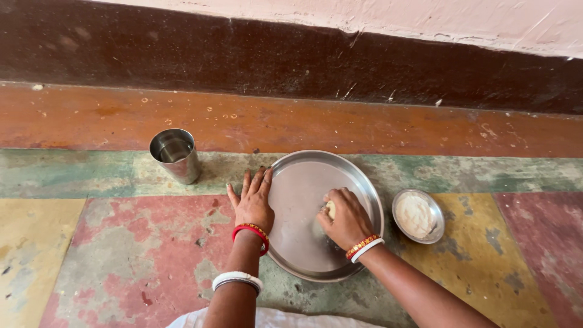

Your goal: The person kneads dough in a metal plate by pressing and rolling it with their hands, occasionally wetting their fingers from a glass of water.

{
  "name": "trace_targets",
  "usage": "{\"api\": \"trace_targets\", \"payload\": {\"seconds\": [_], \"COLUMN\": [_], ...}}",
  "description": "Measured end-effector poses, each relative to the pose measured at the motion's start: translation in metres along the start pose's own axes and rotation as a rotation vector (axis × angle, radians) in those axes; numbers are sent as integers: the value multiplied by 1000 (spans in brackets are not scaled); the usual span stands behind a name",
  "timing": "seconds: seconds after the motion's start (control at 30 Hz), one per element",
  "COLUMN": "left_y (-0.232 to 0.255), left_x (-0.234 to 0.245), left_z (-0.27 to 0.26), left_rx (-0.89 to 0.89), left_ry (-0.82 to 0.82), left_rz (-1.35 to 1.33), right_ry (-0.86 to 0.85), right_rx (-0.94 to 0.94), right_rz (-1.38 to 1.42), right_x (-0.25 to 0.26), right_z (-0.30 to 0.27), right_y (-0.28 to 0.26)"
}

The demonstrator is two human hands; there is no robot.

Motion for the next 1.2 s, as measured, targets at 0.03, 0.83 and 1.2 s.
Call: {"api": "trace_targets", "payload": {"seconds": [0.03,0.83,1.2], "left_y": [1,13,2], "left_x": [1,17,16], "left_z": [-1,-38,-68], "left_rx": [-11,-109,-136], "left_ry": [12,-303,-257], "left_rz": [-9,334,348], "right_ry": [0,74,9], "right_rx": [2,-301,221], "right_rz": [5,80,-195], "right_x": [-2,-3,-4], "right_z": [2,23,-5], "right_y": [1,61,-44]}}
Point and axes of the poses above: each hand's wrist, its own z-axis towards the middle knuckle, its own x-axis out of the back of the hand, y = z × x, the point moved 10 cm from there along z, towards the middle knuckle, and after that the axes turned 8 degrees about x, right-handed, at the moved point
